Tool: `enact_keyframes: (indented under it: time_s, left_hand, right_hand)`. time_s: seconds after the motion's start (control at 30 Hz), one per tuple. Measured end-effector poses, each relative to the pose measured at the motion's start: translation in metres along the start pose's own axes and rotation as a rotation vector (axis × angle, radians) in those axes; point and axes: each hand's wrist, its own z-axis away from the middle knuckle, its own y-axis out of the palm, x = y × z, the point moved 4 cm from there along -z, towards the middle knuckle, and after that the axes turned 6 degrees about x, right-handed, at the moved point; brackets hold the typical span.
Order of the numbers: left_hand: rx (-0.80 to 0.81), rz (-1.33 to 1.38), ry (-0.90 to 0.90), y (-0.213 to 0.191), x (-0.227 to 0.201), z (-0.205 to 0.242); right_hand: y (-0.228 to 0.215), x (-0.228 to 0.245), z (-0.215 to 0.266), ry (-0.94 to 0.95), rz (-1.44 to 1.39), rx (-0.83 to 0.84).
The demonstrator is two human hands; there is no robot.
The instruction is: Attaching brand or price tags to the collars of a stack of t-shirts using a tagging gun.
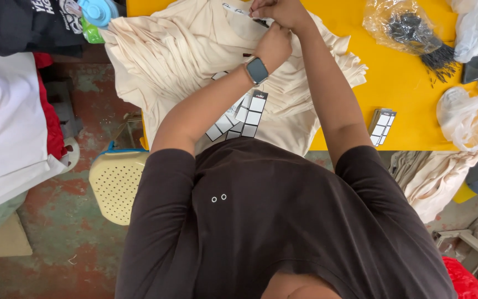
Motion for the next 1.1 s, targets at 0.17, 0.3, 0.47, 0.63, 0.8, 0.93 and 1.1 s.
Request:
enact_keyframes:
  time_s: [0.17,0.3,0.47,0.63,0.8,0.93,1.1]
  left_hand:
    - [0.533,-0.38,-0.076,-0.02,-0.011,0.003]
    - [0.561,-0.206,-0.157,0.012,0.001,0.012]
    - [-0.061,0.011,0.047,0.019,-0.001,-0.004]
    - [-0.124,0.161,0.089,0.009,0.008,-0.001]
    - [-0.197,0.359,0.157,-0.011,0.017,0.012]
    - [-0.257,0.756,0.089,-0.041,0.037,0.046]
    - [-0.411,1.658,-0.264,-0.072,0.085,0.099]
  right_hand:
    - [-0.009,0.005,0.004,0.063,0.19,-0.024]
    - [-0.006,-0.006,-0.003,0.002,0.215,0.013]
    - [0.002,0.002,-0.004,0.014,0.228,0.006]
    - [0.005,0.008,-0.007,0.012,0.217,-0.019]
    - [0.001,-0.013,-0.009,0.015,0.121,-0.069]
    - [0.001,-0.018,-0.004,-0.12,-0.082,-0.083]
    - [0.011,-0.005,0.017,-0.204,-0.064,-0.154]
